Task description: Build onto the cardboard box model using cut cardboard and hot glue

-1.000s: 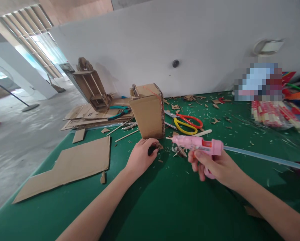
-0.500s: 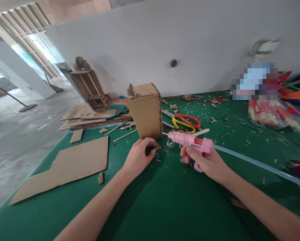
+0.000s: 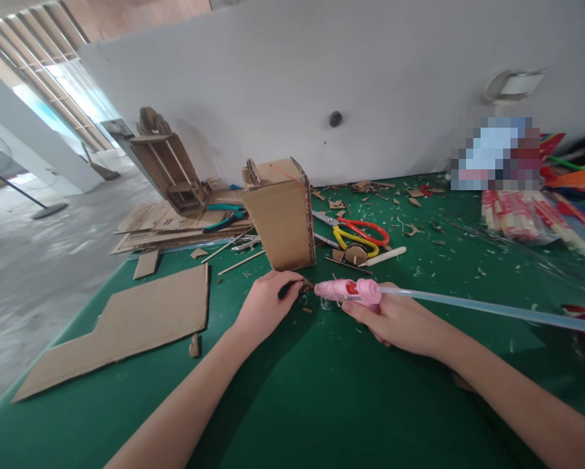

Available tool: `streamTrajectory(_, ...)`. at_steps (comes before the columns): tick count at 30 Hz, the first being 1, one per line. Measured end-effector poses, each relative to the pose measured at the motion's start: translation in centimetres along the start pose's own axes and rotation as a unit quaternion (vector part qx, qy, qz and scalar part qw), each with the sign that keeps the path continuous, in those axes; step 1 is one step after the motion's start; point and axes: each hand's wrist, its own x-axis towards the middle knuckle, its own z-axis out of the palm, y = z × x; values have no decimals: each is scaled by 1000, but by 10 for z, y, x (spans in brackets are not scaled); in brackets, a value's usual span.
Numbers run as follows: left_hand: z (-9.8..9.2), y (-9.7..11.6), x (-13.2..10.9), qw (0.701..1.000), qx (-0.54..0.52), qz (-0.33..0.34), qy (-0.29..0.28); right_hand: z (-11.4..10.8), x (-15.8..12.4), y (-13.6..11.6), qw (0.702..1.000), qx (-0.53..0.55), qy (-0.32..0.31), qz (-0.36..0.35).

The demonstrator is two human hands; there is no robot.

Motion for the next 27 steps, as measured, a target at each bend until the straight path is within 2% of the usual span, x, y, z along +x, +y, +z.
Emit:
streamTrajectory(7, 1, 0, 2, 1000, 19, 7, 2, 1, 3, -5, 997, 41, 40, -48)
streamTrajectory(12, 0, 1, 3, 1000, 25, -2, -4, -6, 1, -15, 998, 38, 12, -51)
streamTrajectory(17, 0, 0, 2, 999, 32, -10, -1, -4, 1, -3, 998, 21, 19, -55)
streamTrajectory(21, 1, -1, 2, 1000, 30, -9, -2, 0, 1, 1, 999, 2, 39, -27)
streamTrajectory(24, 1, -1, 2, 1000, 22, -7, -2, -1, 1, -6, 999, -9, 35, -30)
streamTrajectory(27, 1, 0, 3, 1000, 20, -10, -9, -4, 0, -17, 997, 10, 24, -68)
